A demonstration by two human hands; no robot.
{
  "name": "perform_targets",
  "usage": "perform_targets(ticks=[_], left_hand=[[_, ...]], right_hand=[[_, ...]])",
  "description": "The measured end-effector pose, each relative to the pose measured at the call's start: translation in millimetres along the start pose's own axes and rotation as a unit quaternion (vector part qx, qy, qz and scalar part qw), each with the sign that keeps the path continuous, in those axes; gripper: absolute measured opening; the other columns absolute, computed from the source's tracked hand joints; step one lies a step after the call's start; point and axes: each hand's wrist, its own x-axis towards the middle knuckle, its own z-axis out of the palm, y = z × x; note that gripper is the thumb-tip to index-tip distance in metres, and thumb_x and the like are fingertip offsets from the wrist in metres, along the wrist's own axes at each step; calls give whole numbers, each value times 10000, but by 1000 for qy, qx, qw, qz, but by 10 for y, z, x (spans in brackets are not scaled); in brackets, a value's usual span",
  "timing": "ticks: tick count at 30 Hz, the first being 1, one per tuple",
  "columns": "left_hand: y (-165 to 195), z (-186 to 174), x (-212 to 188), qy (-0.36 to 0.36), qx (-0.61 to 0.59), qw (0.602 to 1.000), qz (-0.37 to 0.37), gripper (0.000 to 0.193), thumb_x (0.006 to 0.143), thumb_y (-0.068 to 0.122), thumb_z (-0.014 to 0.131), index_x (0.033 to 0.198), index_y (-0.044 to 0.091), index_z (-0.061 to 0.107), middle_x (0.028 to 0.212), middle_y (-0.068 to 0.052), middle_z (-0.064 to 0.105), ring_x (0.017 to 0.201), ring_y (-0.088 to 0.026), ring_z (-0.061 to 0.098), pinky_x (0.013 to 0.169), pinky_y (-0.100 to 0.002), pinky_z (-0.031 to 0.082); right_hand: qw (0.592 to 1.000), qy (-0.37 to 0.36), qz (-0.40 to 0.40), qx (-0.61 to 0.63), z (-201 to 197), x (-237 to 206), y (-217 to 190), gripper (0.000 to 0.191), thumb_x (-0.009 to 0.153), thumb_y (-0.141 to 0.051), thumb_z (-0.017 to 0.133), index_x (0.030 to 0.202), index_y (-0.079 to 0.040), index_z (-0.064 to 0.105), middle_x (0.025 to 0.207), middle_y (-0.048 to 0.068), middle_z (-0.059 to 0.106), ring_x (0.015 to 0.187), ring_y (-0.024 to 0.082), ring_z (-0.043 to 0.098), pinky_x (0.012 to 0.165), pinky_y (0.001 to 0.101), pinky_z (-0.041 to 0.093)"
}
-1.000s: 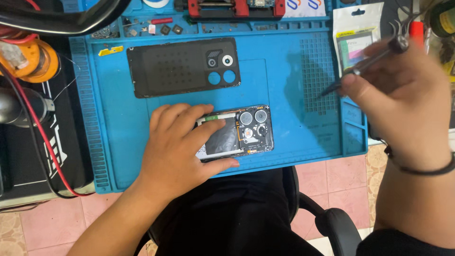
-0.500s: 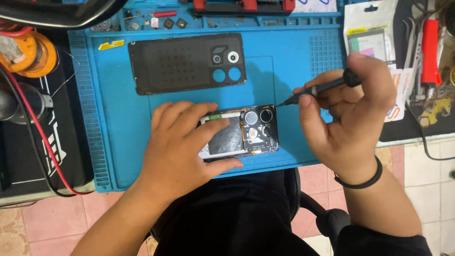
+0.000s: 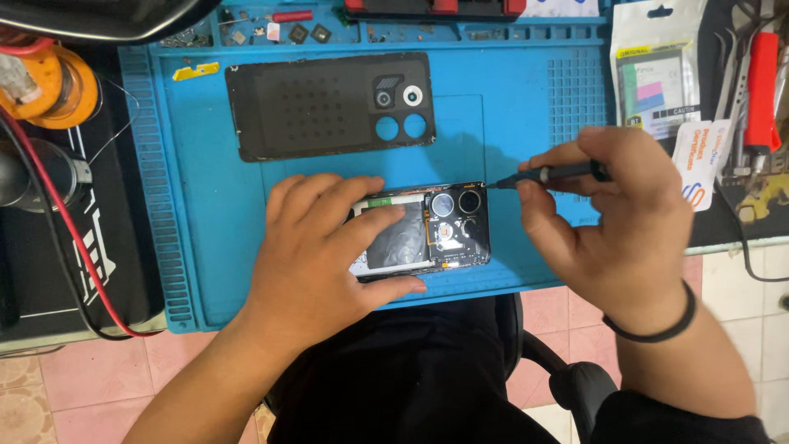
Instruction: The person uses a small metal tool to pry and remove components from the back of a disassembled mobile phone. They work on the camera module area, carefully lifting and detaching parts while the phone remains on a blue work mat.
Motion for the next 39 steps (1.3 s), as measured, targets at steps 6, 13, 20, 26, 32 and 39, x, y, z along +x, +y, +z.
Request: perform_targets(ticks=[6, 13, 20, 26, 32, 39], left_hand=[[4, -5, 9, 0, -3, 1000, 2, 729, 601, 507, 933, 1160, 97, 709, 1286, -96, 630, 1198, -326, 540, 1048, -517, 385], [0, -11, 2, -1, -2, 1000, -1, 721, 609, 500, 933, 1165, 97, 713, 1294, -97, 627, 1199, -330, 534, 1053, -516, 376], [-1, -8, 2, -3, -6, 1000, 6, 739, 610, 513, 936, 1170, 88, 710, 1306, -94, 621, 1202, -329, 534, 1060, -517, 375], [-8, -18, -6, -8, -6, 1000, -1, 720, 621, 532, 921, 1153, 91, 719, 1300, -90, 624, 1204, -326, 534, 1060, -513, 373], [-22, -12, -23, -10, -2, 1000, -4, 698, 632, 543, 916, 1136, 100, 723, 1301, -84, 628, 1206, -322, 533, 1062, -509, 371], [-11, 6, -21, -8, 7, 1000, 1, 724, 624, 571, 914, 1139, 99, 723, 1294, -85, 625, 1204, -318, 536, 1060, -511, 372]], right_hand=[[984, -94, -2, -148, -283, 316, -210, 388, 870, -103, 865, 1049, 31, 547, 810, 113, 703, 770, 227, 730, 577, 313, 531], [884, -249, -72, -389, -403, 567, -309, 289, 827, -367, 786, 742, -115, 672, 640, 22, 560, 578, 206, 620, 491, 333, 476], [878, -257, -188, -357, -362, 672, -259, 160, 710, -234, 705, 848, -153, 711, 738, 39, 584, 649, 236, 645, 514, 332, 519], [862, -327, -109, -371, -359, 719, -194, 256, 877, -364, 692, 1050, -177, 700, 889, 29, 638, 810, 263, 690, 638, 370, 567], [857, -338, -18, -388, -369, 576, -232, 345, 920, -417, 685, 1221, -251, 709, 899, 31, 654, 810, 244, 705, 616, 378, 557], [864, -329, -41, -379, -397, 587, -266, 227, 904, -324, 632, 1071, -189, 708, 814, 26, 642, 710, 231, 681, 583, 365, 542]])
